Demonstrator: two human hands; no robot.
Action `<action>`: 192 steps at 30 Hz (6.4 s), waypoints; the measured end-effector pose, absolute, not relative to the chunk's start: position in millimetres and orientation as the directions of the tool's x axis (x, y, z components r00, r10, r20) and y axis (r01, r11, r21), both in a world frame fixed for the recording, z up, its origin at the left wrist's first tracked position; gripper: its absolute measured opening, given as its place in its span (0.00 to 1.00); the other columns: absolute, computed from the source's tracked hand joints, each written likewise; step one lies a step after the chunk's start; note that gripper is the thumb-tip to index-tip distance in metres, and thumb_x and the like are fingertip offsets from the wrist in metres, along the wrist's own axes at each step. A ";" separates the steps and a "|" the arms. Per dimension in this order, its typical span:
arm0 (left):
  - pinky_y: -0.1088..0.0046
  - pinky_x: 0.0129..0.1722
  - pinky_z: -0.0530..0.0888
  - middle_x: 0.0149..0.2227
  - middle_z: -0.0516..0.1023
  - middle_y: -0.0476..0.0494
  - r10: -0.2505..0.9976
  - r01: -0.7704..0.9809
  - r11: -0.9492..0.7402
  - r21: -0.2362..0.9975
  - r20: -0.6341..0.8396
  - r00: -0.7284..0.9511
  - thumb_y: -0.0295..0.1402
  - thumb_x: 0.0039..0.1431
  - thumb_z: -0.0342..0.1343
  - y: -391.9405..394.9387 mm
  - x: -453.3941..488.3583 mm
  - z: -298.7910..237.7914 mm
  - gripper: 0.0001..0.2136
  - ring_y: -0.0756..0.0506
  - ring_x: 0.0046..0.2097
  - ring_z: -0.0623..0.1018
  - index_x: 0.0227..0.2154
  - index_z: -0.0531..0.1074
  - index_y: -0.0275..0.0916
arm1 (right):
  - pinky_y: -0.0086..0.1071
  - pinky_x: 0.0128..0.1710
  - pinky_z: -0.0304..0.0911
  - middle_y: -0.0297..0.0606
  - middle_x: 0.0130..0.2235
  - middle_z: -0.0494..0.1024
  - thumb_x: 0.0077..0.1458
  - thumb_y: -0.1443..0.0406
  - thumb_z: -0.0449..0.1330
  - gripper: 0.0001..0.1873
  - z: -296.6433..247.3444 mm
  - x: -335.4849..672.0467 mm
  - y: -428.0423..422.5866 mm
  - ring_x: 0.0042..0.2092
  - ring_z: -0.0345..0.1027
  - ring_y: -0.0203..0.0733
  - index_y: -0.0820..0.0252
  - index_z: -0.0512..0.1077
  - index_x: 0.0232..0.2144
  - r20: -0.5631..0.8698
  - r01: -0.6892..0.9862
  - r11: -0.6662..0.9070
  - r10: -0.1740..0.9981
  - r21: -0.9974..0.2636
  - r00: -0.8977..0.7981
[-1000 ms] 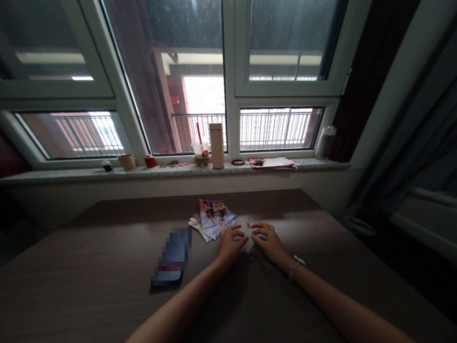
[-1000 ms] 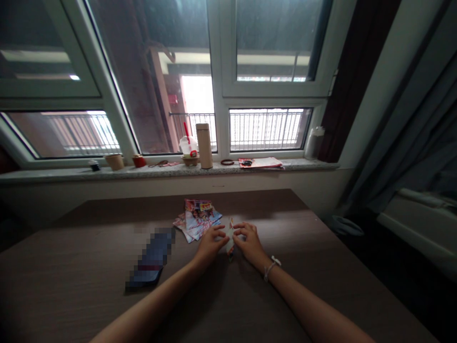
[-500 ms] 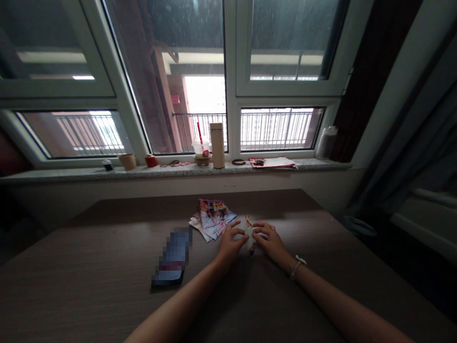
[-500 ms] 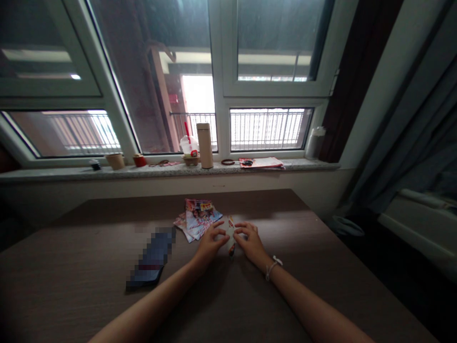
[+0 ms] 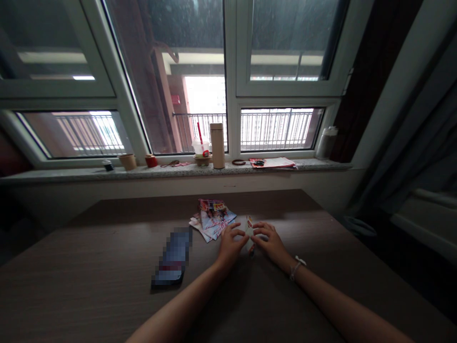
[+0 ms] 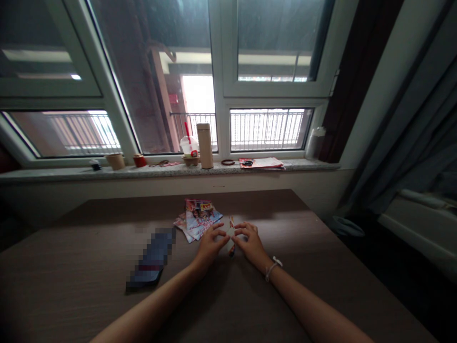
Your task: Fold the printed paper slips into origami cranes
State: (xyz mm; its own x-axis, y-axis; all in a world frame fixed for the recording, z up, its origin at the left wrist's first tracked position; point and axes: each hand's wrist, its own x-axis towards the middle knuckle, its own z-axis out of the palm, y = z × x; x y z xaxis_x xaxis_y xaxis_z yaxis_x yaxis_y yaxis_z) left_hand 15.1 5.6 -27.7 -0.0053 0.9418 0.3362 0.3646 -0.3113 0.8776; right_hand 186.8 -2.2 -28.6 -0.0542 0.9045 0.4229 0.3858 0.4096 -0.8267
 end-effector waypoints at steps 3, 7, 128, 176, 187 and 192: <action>0.54 0.61 0.59 0.53 0.74 0.40 0.939 0.362 -0.324 0.874 0.343 0.011 0.29 0.47 0.66 7.0 15.1 -29.7 0.02 0.38 0.58 0.69 0.25 0.78 0.41 | 0.47 0.60 0.50 0.39 0.47 0.76 0.50 0.55 0.63 0.10 -32.2 187.6 0.3 0.56 0.60 0.50 0.53 0.78 0.27 0.422 0.386 0.412 0.904 -0.825 -0.062; 0.56 0.63 0.58 0.58 0.70 0.41 0.935 0.338 -0.345 0.875 0.353 0.041 0.29 0.46 0.66 8.9 14.9 -30.5 0.03 0.39 0.61 0.66 0.26 0.78 0.41 | 0.47 0.61 0.50 0.40 0.48 0.75 0.49 0.54 0.64 0.10 -35.0 188.5 1.6 0.57 0.59 0.50 0.53 0.78 0.27 0.405 0.368 0.398 0.912 -0.840 -0.062; 0.59 0.62 0.60 0.57 0.69 0.41 0.962 0.288 -0.257 0.923 0.272 -0.012 0.38 0.50 0.64 8.8 12.2 -30.2 0.07 0.38 0.61 0.65 0.26 0.79 0.40 | 0.45 0.56 0.55 0.39 0.44 0.77 0.53 0.54 0.59 0.13 -39.6 190.5 8.5 0.52 0.63 0.49 0.51 0.80 0.33 0.388 0.400 0.361 0.921 -0.843 -0.012; 0.66 0.48 0.69 0.36 0.84 0.44 0.908 0.460 -0.407 0.789 0.405 0.109 0.33 0.52 0.63 -10.8 15.5 -14.9 0.07 0.42 0.43 0.79 0.34 0.83 0.43 | 0.47 0.56 0.56 0.42 0.36 0.81 0.48 0.46 0.62 0.20 -26.8 189.5 1.0 0.53 0.66 0.54 0.54 0.80 0.26 0.368 0.319 0.346 0.930 -0.882 0.008; 0.66 0.47 0.70 0.34 0.84 0.45 0.917 0.448 -0.395 0.802 0.376 0.135 0.34 0.50 0.63 -11.1 16.8 -8.9 0.06 0.42 0.41 0.79 0.31 0.83 0.43 | 0.46 0.57 0.54 0.41 0.36 0.82 0.47 0.49 0.64 0.16 -25.5 190.4 0.5 0.54 0.65 0.54 0.54 0.81 0.27 0.361 0.318 0.347 0.932 -0.882 -0.014; 0.66 0.47 0.70 0.35 0.83 0.45 0.940 0.471 -0.329 0.818 0.332 0.080 0.33 0.51 0.61 -13.1 16.9 -5.1 0.07 0.42 0.42 0.79 0.32 0.82 0.41 | 0.45 0.57 0.53 0.41 0.35 0.82 0.47 0.50 0.64 0.16 -24.9 190.6 0.3 0.54 0.64 0.53 0.54 0.80 0.27 0.355 0.318 0.345 0.934 -0.883 -0.029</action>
